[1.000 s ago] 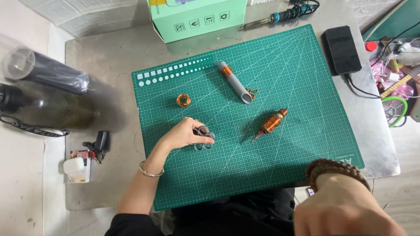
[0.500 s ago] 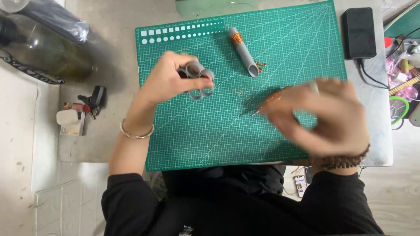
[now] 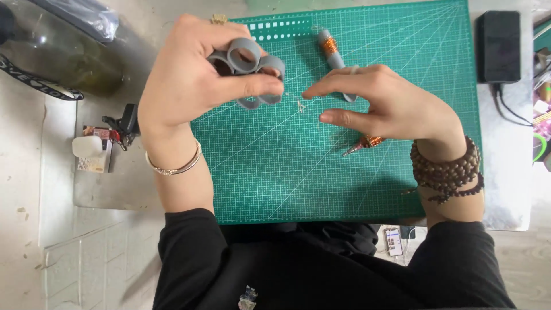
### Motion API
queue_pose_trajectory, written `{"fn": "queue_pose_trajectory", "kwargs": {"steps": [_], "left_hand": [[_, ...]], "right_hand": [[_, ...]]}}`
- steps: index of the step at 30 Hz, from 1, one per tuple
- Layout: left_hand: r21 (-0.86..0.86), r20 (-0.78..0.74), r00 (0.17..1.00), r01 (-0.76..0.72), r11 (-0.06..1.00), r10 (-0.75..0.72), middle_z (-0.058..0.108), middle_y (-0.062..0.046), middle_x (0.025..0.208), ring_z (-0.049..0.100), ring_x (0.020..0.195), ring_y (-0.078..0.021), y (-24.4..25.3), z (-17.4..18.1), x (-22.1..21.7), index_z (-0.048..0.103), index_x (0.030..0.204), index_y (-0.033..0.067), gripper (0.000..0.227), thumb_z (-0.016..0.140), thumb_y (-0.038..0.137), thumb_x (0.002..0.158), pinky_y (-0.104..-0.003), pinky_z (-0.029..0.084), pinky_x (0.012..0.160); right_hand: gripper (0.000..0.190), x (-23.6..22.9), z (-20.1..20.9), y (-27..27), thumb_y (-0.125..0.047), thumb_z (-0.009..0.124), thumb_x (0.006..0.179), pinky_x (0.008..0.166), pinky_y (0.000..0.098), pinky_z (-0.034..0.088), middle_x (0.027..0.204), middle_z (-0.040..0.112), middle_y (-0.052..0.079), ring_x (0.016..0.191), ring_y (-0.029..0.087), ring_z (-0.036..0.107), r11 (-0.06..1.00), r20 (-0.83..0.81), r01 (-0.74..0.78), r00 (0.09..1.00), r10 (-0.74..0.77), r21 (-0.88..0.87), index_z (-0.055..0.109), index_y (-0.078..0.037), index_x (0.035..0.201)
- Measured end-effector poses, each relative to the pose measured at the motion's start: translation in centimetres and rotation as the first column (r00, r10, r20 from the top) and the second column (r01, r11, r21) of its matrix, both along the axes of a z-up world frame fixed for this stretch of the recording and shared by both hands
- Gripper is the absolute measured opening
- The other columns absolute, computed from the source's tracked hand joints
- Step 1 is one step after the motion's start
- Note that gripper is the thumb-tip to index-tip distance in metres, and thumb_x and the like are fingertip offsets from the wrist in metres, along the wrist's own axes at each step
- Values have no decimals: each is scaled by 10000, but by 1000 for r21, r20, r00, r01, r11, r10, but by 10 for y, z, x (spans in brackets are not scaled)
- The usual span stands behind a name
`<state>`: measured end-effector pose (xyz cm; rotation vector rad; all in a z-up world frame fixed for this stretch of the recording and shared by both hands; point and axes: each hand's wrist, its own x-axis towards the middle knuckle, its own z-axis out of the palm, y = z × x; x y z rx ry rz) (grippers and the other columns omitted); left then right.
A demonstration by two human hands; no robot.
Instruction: The person winds copper wire around a gray cylindrical object held in their left hand. They repeatedly wrap the wire, pull it taut, and adjust the coil on the cylinder while working on a green cutting mat.
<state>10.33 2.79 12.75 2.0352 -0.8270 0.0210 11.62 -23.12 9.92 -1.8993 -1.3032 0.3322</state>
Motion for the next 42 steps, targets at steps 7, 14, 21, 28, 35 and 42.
{"fn": "queue_pose_trajectory", "kwargs": {"steps": [7, 14, 21, 28, 35, 42], "left_hand": [[14, -10, 1000, 10, 1000, -10, 541, -25, 624, 426, 580, -111, -3, -7, 1, 564, 638, 34, 374, 831, 198, 843, -235, 330, 527], [17, -7, 1000, 4, 1000, -4, 487, -16, 610, 355, 584, -118, 4, -14, 2, 570, 670, 30, 352, 822, 211, 837, -250, 291, 557], [26, 50, 999, 8, 1000, -9, 479, -7, 581, 339, 558, -113, 5, -12, -1, 527, 621, 45, 421, 805, 249, 862, -254, 286, 542], [32, 52, 999, 11, 999, -12, 553, -7, 619, 412, 561, -102, 5, -8, -5, 584, 647, 52, 361, 803, 248, 856, -245, 315, 539], [28, 93, 996, 14, 999, -17, 574, -3, 624, 423, 565, -103, 5, -8, -6, 588, 661, 46, 354, 817, 228, 860, -243, 327, 549], [37, 77, 997, 23, 999, -25, 506, 1, 592, 388, 564, -111, 3, -8, -9, 582, 668, 53, 352, 821, 250, 836, -245, 312, 545]], "right_hand": [[269, -3, -11, 10, -35, 663, 855, 826, 345, 527, 1005, 634, 140, 951, 267, 606, 992, 20, 74, 997, -76, 106, 563, 36, 1095], [218, -17, -17, 11, -70, 720, 877, 622, 292, 458, 870, 512, 82, 731, 195, 512, 979, 250, 199, 946, -205, 49, 516, -30, 944], [212, -24, -24, 17, -192, 755, 927, 480, 258, 397, 774, 577, 32, 609, 150, 534, 955, 559, 294, 784, -270, 48, 596, -55, 897], [54, -27, -16, 21, -43, 661, 936, 466, 252, 390, 739, 599, 55, 541, 137, 509, 959, 372, 271, 885, -282, 82, 634, -13, 900], [141, -19, -8, 22, -72, 521, 930, 342, 175, 446, 510, 584, 62, 401, 101, 565, 945, -431, 324, 847, -311, -44, 612, -3, 847], [141, -18, -10, 26, -42, 517, 917, 366, 231, 546, 696, 680, 165, 573, 229, 718, 941, -679, 334, 704, -209, 57, 601, 62, 873]]}}
